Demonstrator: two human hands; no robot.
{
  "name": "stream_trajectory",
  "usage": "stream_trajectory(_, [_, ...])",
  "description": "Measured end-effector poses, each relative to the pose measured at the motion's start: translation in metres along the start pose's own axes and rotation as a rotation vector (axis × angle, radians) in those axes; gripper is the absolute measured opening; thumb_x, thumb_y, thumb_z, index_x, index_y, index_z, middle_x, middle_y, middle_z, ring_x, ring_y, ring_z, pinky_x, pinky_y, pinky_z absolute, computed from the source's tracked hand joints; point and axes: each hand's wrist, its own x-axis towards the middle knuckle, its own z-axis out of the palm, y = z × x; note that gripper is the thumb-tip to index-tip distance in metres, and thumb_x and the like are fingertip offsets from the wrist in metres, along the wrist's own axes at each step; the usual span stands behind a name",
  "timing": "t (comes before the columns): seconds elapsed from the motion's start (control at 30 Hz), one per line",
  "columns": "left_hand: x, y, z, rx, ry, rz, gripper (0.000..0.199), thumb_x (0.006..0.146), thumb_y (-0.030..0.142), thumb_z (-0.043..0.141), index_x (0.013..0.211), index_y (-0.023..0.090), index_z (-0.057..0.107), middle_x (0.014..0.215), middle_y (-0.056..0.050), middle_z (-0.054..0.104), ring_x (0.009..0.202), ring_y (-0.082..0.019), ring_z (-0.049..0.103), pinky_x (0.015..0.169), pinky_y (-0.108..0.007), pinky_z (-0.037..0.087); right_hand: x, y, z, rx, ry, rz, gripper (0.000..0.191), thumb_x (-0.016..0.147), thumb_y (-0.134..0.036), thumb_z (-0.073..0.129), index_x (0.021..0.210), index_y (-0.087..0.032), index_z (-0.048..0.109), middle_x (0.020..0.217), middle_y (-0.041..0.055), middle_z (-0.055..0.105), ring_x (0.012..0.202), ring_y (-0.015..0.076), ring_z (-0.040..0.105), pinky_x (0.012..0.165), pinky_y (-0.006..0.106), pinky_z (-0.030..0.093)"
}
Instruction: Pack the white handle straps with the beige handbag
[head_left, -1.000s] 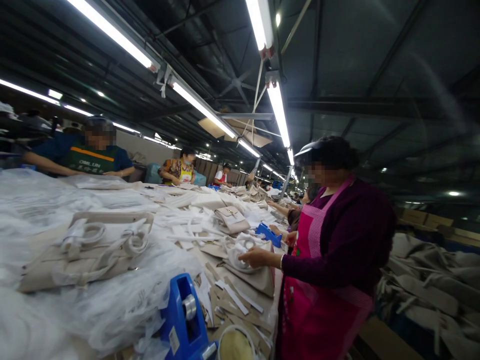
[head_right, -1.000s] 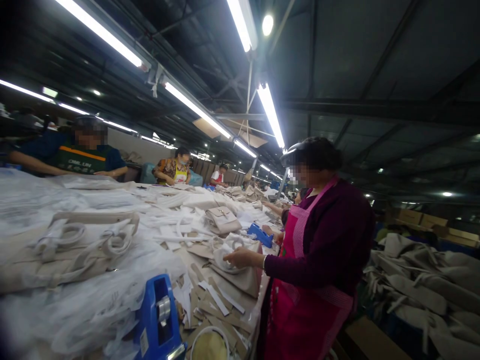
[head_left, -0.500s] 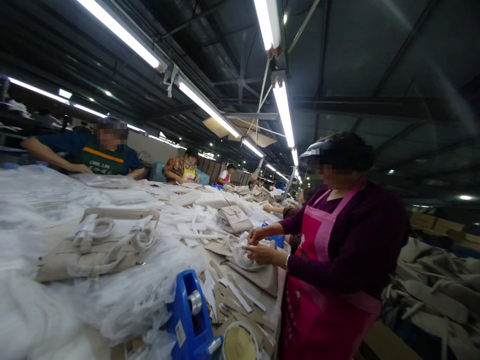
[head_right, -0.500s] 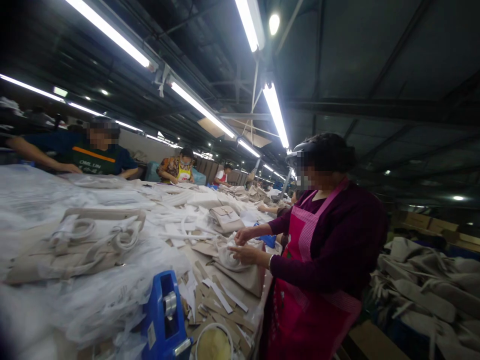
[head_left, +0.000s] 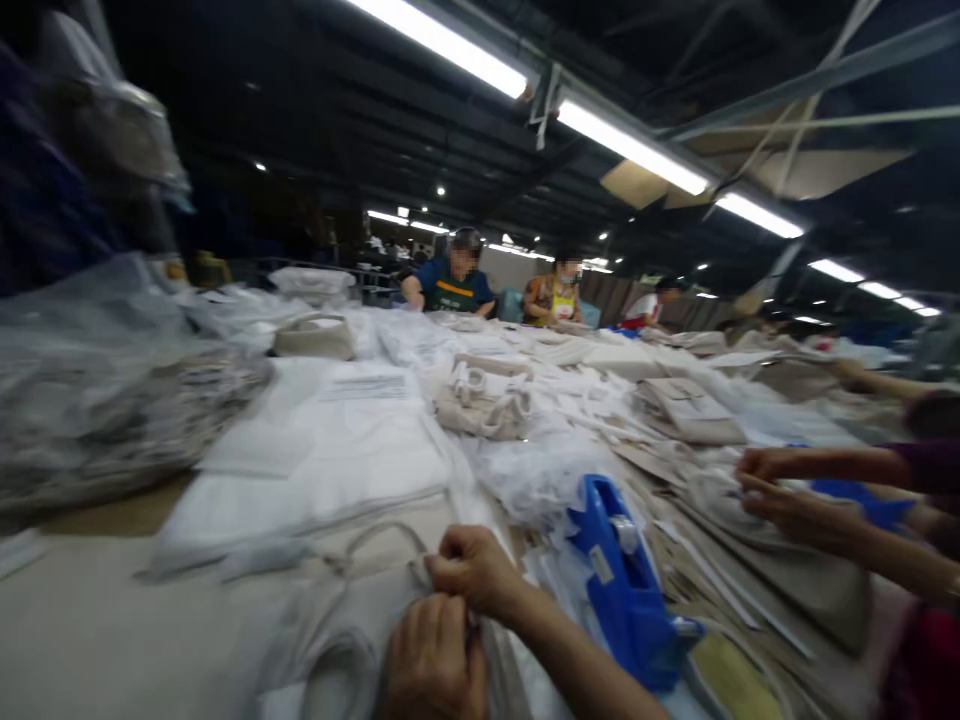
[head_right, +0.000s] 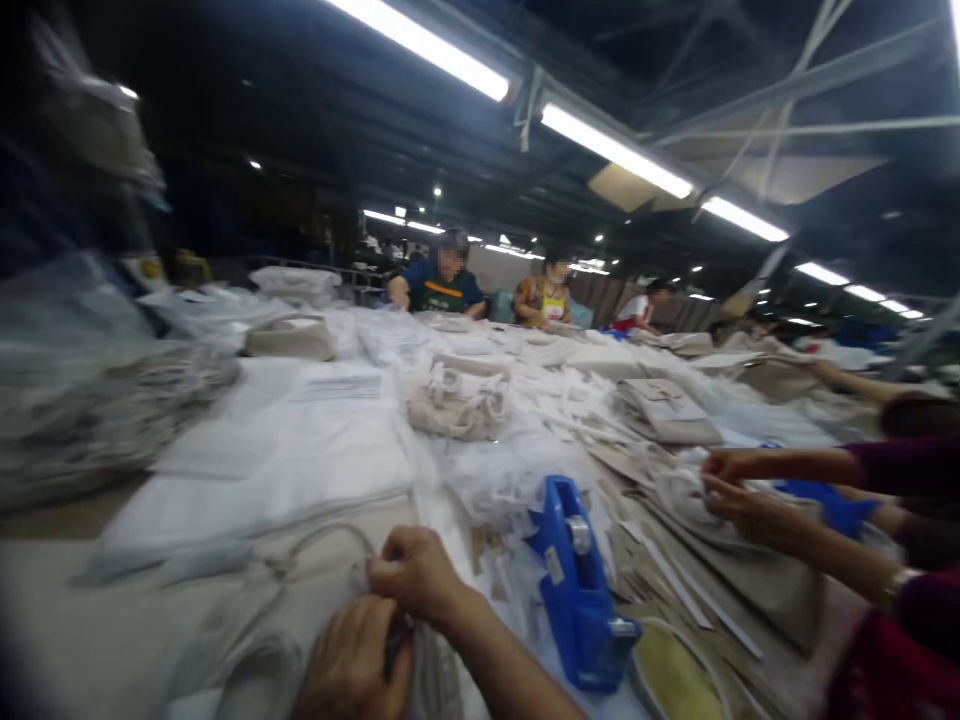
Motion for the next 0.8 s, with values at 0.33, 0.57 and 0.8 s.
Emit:
stream_trajectory(0.33, [0.006,0.013,-0.008,0.011,0.027,-0.142,0.004,0.08,0.02,0.052,0.082,0.02,0.056,0.085,-0.006,0.056,0.086,-0.026,0.052,0.08,-0.042,0.037,0.003,0.01,-0.005,0.115,-0.04,-0.054,0.022,0.068,-0.029,0.058,0.054,-0.019,0.046,0.051,-0.006,0.042,0.052,0.0084,0.035,0.049,0.021,0.027])
stream_trajectory(0.57, [0.0,0.008,-0.008,0.1,0.0,-0.184,0.034,0.072,0.02,0.06,0.105,0.021,0.055,0.111,-0.014,0.048,0.103,-0.033,0.05,0.085,-0.05,0.041,0.005,0.005,-0.01,0.129,-0.103,-0.028,0.022,0.067,-0.028,0.061,0.054,-0.018,0.047,0.051,-0.0061,0.043,0.051,0.0078,0.036,0.048,0.021,0.028])
stream_trajectory(0.8, [-0.008,0.003,-0.001,0.204,-0.03,-0.065,0.041,0.074,0.031,0.058,0.114,0.023,0.051,0.123,-0.019,0.045,0.112,-0.037,0.048,0.086,-0.053,0.041,0.004,0.001,-0.018,0.096,-0.169,0.019,0.025,0.066,-0.033,0.066,0.056,-0.018,0.049,0.05,-0.0068,0.042,0.051,0.0076,0.035,0.046,0.021,0.024])
